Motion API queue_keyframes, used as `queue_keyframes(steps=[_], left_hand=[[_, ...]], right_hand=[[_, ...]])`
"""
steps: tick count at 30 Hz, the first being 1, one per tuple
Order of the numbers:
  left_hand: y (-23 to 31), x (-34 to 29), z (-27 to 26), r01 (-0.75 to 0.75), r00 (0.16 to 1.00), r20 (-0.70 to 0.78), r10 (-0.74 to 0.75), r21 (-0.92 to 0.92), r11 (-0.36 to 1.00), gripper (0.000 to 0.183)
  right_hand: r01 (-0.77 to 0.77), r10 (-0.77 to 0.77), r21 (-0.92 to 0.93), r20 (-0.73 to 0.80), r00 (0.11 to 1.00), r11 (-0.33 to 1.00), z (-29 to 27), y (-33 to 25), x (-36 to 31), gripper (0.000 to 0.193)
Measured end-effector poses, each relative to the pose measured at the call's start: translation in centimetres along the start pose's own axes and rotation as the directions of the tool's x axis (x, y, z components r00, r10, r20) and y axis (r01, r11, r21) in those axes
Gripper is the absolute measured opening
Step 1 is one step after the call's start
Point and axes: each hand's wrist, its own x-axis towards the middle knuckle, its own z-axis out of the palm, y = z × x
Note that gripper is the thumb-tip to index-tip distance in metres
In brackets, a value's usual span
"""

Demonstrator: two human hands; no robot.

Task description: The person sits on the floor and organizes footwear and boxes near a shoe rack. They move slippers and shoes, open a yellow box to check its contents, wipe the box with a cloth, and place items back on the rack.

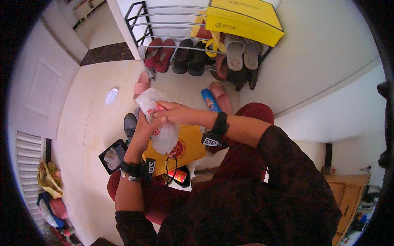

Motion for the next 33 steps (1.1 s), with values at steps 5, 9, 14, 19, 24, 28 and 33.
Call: queue_keyframes(steps=[5,9,14,19,24,28,33], left_hand=[[-0.3,0.7,-0.3,0.114,0.991,-0.076,-0.111,0.042,0.993,0.047],[-2.5,2.0,-3.3,-0.042,0.989,-0.145,0.035,-0.046,0.998,0.033],[-5.2,3.5,-6.6,-0.393,0.915,-0.064,0.399,0.082,0.916,0.039],[-2.8,2.1,-5.8,-0.111,0.978,-0.172,0.115,0.029,0.993,0.033],[-0.9,1.6,-2.3,0.005,0.990,-0.143,-0.011,-0.041,0.999,0.040],[-0.9,1.2,-1.9,0.132,0.991,-0.017,-0.131,0.078,0.988,0.043],[-1.2,0.8,-3.2,0.158,0.977,-0.157,-0.145,0.069,0.985,0.031]], right_hand=[[-0.037,0.027,0.041,0.225,0.974,0.998,-6.0,0.7,1.0,0.041],[0.055,-0.057,-0.022,-0.088,0.994,0.998,-15.0,1.8,2.4,0.045],[-0.082,0.157,0.187,-0.436,0.886,0.979,-21.2,2.1,0.7,0.046],[-0.042,0.046,0.079,-0.054,0.997,0.996,-12.3,0.5,1.4,0.059],[0.094,-0.084,-0.064,0.144,0.986,0.993,-4.7,0.5,2.0,0.052],[0.083,-0.093,-0.182,-0.044,0.995,0.980,-3.7,0.6,2.0,0.032],[-0.103,0.073,-0.073,-0.342,0.937,0.992,-8.1,1.2,1.5,0.024]])
